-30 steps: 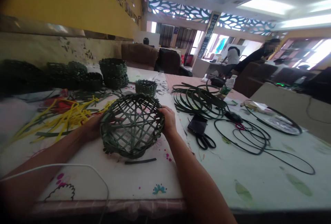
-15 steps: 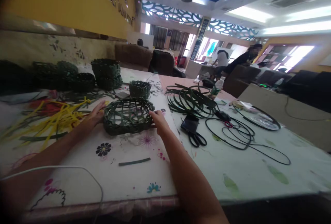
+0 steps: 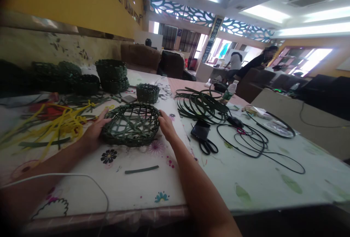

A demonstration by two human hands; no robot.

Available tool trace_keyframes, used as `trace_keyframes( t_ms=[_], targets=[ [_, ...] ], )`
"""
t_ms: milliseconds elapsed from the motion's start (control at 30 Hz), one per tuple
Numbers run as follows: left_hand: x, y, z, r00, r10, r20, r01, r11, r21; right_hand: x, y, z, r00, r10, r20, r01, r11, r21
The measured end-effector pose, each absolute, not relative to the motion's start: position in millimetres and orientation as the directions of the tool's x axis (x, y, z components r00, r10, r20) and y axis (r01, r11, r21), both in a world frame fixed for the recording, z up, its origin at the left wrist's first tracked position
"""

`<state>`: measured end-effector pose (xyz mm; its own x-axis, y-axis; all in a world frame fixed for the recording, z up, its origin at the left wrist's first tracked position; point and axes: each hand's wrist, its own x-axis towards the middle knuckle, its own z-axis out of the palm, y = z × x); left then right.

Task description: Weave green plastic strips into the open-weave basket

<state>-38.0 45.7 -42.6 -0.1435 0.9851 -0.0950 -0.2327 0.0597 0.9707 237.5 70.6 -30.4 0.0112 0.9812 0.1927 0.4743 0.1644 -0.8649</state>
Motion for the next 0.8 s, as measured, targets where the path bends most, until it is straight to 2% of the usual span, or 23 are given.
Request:
trace_keyframes(
  t_ms=[100,333,633,800],
  targets=[
    [-30.7,43.7,-43.6,-0.18,0.973,-0.141,-0.3,0.082,0.95,233.3,71.9,-30.9,0.031,0.976,0.213,0.636,0.145,-0.758],
    [-23.4,44.3,-44.2,-0.253,0.961,-0.108,-0.362,0.01,0.932,223.4,70.8,-28.2,-0.016,0.983,0.184,0.765,0.13,-0.63],
    [-36.4,48.9,-34.4,-0.188,0.971,-0.15,-0.309,0.087,0.947,238.7,84.9,-19.2,-0.039,0.98,0.193,0.751,0.156,-0.642],
    [-41.3,54.1,-43.5,-0.231,0.963,-0.139,-0.255,0.078,0.964,228.2,113.3,-5.9,-0.164,0.972,0.168,0.738,0.234,-0.633]
  ],
)
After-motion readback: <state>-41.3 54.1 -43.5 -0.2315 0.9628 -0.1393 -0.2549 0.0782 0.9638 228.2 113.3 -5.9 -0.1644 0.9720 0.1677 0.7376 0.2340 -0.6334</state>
